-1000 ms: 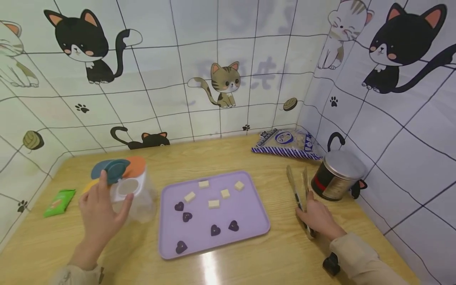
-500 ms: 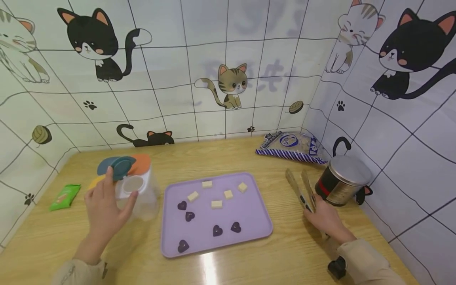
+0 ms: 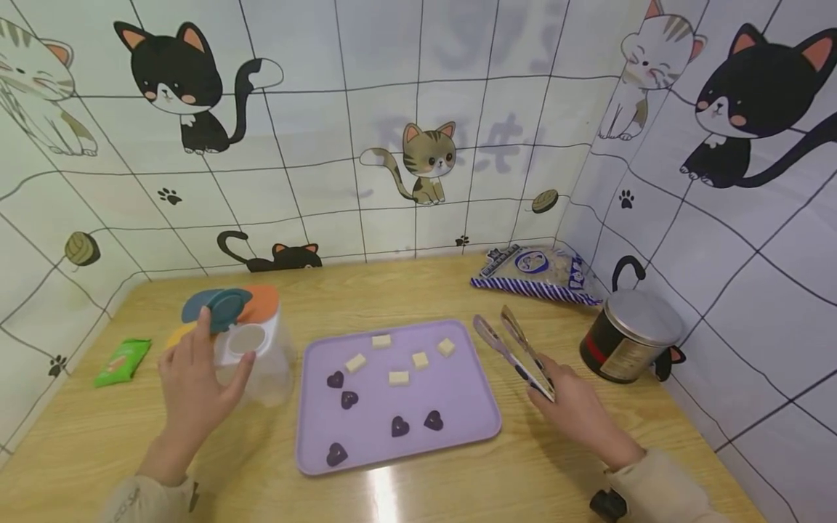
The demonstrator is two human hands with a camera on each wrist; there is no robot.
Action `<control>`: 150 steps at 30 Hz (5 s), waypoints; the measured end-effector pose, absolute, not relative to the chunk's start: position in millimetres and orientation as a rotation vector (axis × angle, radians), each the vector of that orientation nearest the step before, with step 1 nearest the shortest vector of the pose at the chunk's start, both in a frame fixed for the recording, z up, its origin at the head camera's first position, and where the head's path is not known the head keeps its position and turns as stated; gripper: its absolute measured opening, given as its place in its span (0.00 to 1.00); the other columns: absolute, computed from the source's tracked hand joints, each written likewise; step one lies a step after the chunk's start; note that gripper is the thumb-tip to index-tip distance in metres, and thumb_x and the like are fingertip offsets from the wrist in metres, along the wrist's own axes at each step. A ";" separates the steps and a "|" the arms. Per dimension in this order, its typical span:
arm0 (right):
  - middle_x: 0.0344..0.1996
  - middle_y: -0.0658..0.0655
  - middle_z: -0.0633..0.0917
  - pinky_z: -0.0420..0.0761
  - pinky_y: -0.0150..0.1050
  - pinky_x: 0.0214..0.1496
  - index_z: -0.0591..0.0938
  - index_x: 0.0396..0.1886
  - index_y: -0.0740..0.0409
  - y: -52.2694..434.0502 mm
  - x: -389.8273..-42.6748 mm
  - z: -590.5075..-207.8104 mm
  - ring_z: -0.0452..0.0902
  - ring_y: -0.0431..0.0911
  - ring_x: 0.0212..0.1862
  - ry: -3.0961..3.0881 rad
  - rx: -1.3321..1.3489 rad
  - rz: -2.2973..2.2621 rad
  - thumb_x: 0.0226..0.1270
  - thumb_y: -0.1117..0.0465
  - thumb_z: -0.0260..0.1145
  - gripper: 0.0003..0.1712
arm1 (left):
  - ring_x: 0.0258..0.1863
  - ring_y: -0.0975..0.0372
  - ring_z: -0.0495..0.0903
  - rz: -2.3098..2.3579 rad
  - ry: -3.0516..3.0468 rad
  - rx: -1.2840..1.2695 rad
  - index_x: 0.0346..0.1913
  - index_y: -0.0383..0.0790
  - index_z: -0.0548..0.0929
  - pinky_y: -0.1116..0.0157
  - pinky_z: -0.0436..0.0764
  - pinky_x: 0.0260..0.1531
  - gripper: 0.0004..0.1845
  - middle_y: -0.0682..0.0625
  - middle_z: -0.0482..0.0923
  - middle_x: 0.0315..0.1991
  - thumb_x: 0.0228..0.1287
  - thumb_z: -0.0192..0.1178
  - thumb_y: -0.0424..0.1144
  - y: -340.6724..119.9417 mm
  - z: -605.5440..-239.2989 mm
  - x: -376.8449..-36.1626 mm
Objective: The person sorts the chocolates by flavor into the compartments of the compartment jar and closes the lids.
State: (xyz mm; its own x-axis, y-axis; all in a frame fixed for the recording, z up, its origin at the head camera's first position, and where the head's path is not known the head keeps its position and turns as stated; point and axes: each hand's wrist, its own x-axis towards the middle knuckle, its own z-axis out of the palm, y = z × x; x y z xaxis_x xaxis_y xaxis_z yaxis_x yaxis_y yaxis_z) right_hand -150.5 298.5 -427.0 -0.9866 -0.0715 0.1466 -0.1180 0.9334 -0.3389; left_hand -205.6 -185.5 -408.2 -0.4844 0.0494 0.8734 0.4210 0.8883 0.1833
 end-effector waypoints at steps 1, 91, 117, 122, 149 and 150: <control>0.19 0.52 0.72 0.56 0.31 0.16 0.67 0.60 0.65 292.6 -149.7 -425.0 0.55 0.36 0.15 -2.942 0.178 0.522 0.57 0.54 0.63 0.34 | 0.39 0.45 0.70 -0.461 -2.042 -0.339 0.65 0.34 0.62 0.46 0.61 0.39 0.41 0.32 0.73 0.40 0.59 0.41 0.64 -185.8 -408.1 -205.3; 0.22 0.48 0.76 0.62 0.23 0.17 0.71 0.60 0.57 79.4 -201.5 -350.4 0.56 0.29 0.14 -2.595 1.222 0.855 0.61 0.59 0.60 0.26 | 0.43 0.45 0.71 -0.447 -2.115 -0.356 0.67 0.34 0.58 0.47 0.61 0.43 0.41 0.33 0.72 0.44 0.61 0.40 0.64 -189.6 -409.0 -202.1; 0.25 0.50 0.78 0.64 0.24 0.19 0.71 0.60 0.59 90.3 -200.5 -351.2 0.59 0.31 0.16 -2.606 1.165 0.812 0.60 0.58 0.61 0.27 | 0.41 0.46 0.71 -0.449 -2.113 -0.349 0.66 0.34 0.59 0.48 0.62 0.43 0.40 0.33 0.73 0.43 0.60 0.44 0.62 -190.3 -407.3 -201.9; 0.23 0.49 0.77 0.62 0.25 0.17 0.73 0.58 0.59 117.7 -204.4 -357.2 0.58 0.31 0.15 -2.618 1.041 0.789 0.58 0.58 0.64 0.27 | 0.41 0.46 0.71 -0.456 -2.106 -0.347 0.66 0.35 0.59 0.48 0.62 0.44 0.41 0.34 0.72 0.44 0.60 0.43 0.63 -191.2 -407.9 -204.6; 0.23 0.50 0.79 0.61 0.26 0.16 0.75 0.54 0.65 224.9 -175.8 -425.9 0.54 0.30 0.14 -2.950 0.636 0.678 0.52 0.62 0.67 0.28 | 0.41 0.45 0.71 -0.433 -2.115 -0.342 0.66 0.33 0.60 0.47 0.63 0.42 0.40 0.33 0.73 0.43 0.60 0.42 0.62 -190.6 -408.1 -203.5; 0.22 0.49 0.79 0.61 0.26 0.16 0.75 0.54 0.65 225.1 -174.1 -428.7 0.55 0.30 0.15 -2.954 0.634 0.670 0.52 0.62 0.67 0.28 | 0.41 0.45 0.71 -0.436 -2.112 -0.341 0.65 0.33 0.60 0.47 0.63 0.42 0.40 0.33 0.73 0.43 0.60 0.42 0.63 -190.5 -408.2 -203.5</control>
State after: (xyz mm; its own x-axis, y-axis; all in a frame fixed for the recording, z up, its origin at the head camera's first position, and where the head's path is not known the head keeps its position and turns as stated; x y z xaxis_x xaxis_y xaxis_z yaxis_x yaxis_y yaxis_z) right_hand -174.1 225.1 -428.7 -0.9151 -0.3805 0.1332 -0.4007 0.8226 -0.4034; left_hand -203.5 -190.5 -408.2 -0.5364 0.0746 0.8406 0.4012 0.8989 0.1762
